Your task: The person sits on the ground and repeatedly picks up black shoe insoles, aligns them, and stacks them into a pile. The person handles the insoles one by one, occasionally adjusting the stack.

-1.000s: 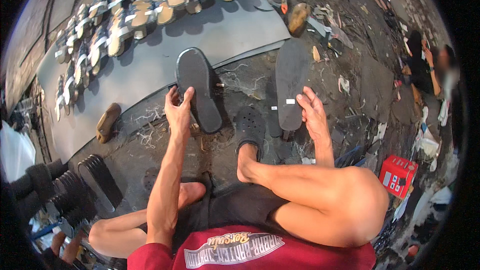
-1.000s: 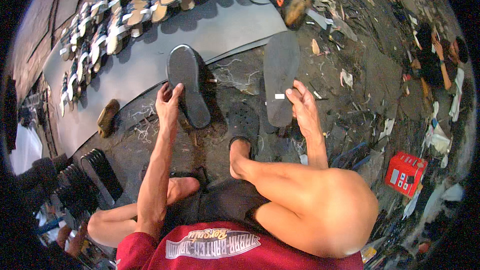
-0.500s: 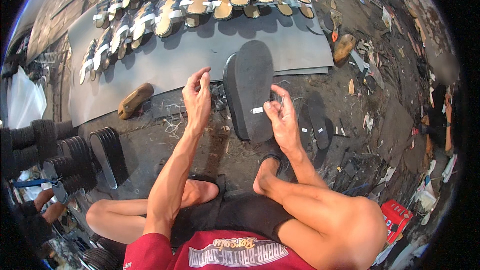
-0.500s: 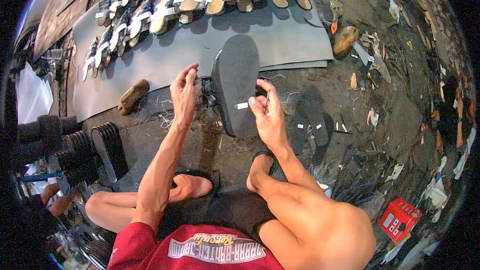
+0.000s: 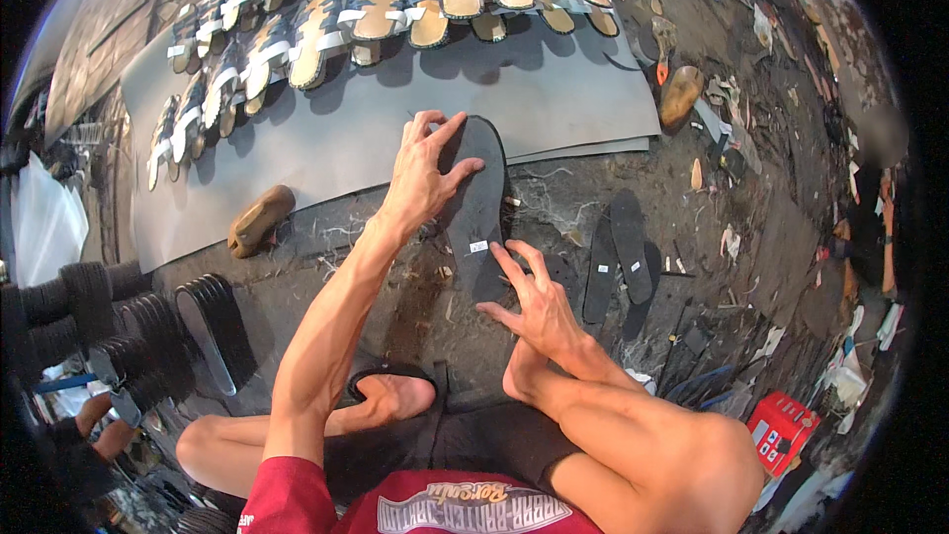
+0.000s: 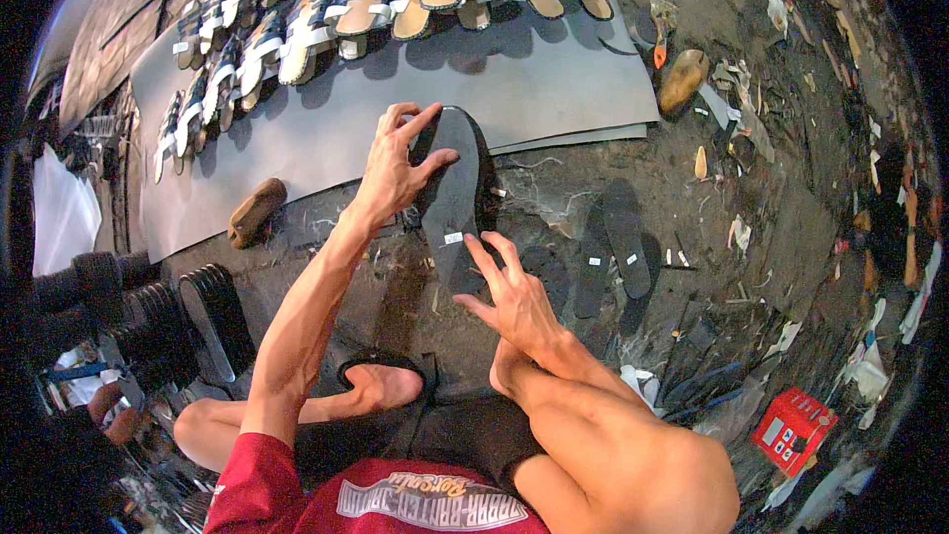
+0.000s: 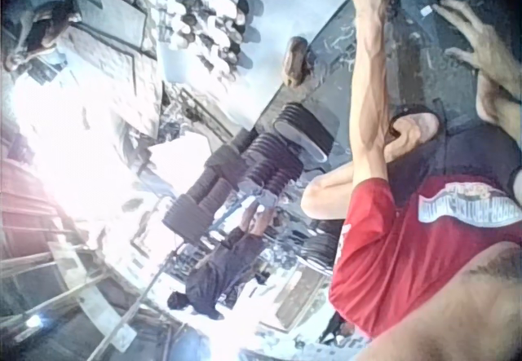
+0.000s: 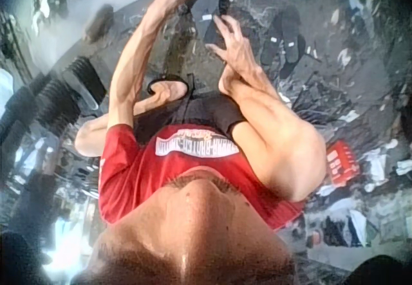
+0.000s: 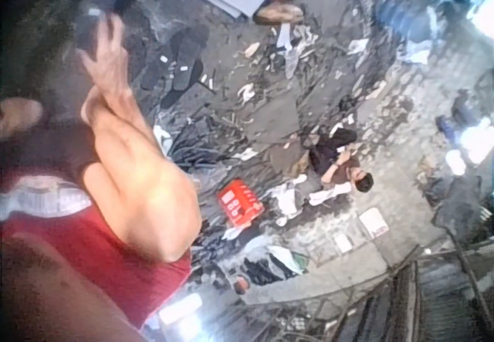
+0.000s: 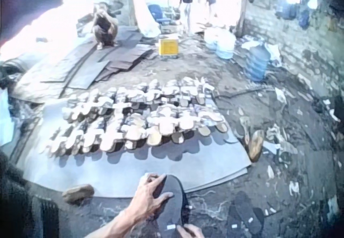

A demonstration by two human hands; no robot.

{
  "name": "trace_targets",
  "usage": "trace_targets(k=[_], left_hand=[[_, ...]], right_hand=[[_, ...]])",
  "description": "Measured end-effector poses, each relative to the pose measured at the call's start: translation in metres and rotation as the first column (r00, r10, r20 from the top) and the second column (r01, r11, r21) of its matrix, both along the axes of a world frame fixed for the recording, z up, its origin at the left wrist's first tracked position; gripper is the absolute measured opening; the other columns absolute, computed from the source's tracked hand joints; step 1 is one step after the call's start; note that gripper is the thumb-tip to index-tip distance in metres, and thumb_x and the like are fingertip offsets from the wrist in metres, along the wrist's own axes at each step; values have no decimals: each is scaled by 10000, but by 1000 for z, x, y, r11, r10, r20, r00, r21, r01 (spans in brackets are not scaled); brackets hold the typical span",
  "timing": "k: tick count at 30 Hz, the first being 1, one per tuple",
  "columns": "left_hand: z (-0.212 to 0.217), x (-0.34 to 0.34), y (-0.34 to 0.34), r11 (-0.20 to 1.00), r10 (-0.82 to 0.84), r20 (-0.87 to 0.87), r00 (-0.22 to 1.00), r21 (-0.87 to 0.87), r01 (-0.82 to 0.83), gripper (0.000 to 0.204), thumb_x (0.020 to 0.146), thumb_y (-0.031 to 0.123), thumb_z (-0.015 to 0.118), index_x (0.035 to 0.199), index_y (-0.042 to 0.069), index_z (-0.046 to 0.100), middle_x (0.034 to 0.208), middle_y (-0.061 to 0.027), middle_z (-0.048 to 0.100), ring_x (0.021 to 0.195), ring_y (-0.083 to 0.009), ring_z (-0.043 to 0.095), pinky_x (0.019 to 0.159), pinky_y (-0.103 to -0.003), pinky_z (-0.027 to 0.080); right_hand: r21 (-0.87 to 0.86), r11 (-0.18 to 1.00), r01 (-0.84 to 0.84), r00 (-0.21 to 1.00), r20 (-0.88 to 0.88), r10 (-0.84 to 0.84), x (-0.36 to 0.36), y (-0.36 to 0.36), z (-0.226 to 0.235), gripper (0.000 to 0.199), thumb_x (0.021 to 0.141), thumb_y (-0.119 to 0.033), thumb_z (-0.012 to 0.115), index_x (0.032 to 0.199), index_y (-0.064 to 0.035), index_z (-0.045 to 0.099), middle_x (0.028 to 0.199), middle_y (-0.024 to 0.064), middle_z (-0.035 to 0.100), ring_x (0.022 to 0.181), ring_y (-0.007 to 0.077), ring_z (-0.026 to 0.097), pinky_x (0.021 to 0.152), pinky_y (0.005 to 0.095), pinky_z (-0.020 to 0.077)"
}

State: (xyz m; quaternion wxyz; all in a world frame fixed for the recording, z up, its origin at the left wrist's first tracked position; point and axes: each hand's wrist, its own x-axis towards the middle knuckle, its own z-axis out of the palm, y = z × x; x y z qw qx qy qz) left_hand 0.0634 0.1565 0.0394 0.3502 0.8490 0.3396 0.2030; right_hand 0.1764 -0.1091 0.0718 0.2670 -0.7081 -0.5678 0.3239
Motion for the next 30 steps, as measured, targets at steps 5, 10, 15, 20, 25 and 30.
trace_targets(k=[5,10,15,20,25,30], left_hand=[[9,3,7,996,-3,-1,1000,-94,3,686,889,320,930,1496,82,717,1448,-200,614,1346,-393,598,1142,-494,513],[8,4,10,990,27,-2,1000,-140,-27,653,877,339,943,1457,104,757,1415,-185,644,1249,-375,673,1049,-485,562],[7,7,13,986,37,-9,999,-163,-38,627,880,348,947,1433,107,773,1384,-172,664,1166,-358,715,971,-465,594],[2,7,15,993,41,-12,999,-113,-42,603,881,350,948,1418,128,785,1345,-166,684,1129,-347,728,930,-454,602],[-1,10,13,991,61,6,998,-116,-60,593,865,345,959,1399,145,801,1285,-130,695,1005,-265,685,877,-407,574],[-7,6,16,997,40,47,998,-63,-37,602,870,372,952,1388,109,793,1361,-215,688,1162,-411,730,1005,-485,600]], right_hand=[[36,998,52,999,-11,-52,3,-2,-7,867,862,-360,957,1610,-127,587,1571,153,534,1131,345,792,929,461,688],[15,998,59,998,-17,-59,6,2,-2,852,854,-352,959,1604,-161,601,1566,121,551,1116,305,799,923,451,690],[16,997,80,995,-66,-78,7,2,-6,863,844,-379,961,1602,-168,607,1548,111,573,1093,303,800,904,438,690],[19,996,85,995,-50,-84,5,2,-6,867,840,-393,958,1602,-170,611,1529,113,593,1095,305,790,897,434,686],[32,993,109,992,-60,-107,3,-1,-7,892,839,-385,951,1625,-189,579,1559,106,575,1143,345,769,929,460,678],[33,995,93,995,-29,-92,3,2,-6,915,845,-378,942,1645,-176,549,1582,126,575,1387,394,643,1072,494,624]])
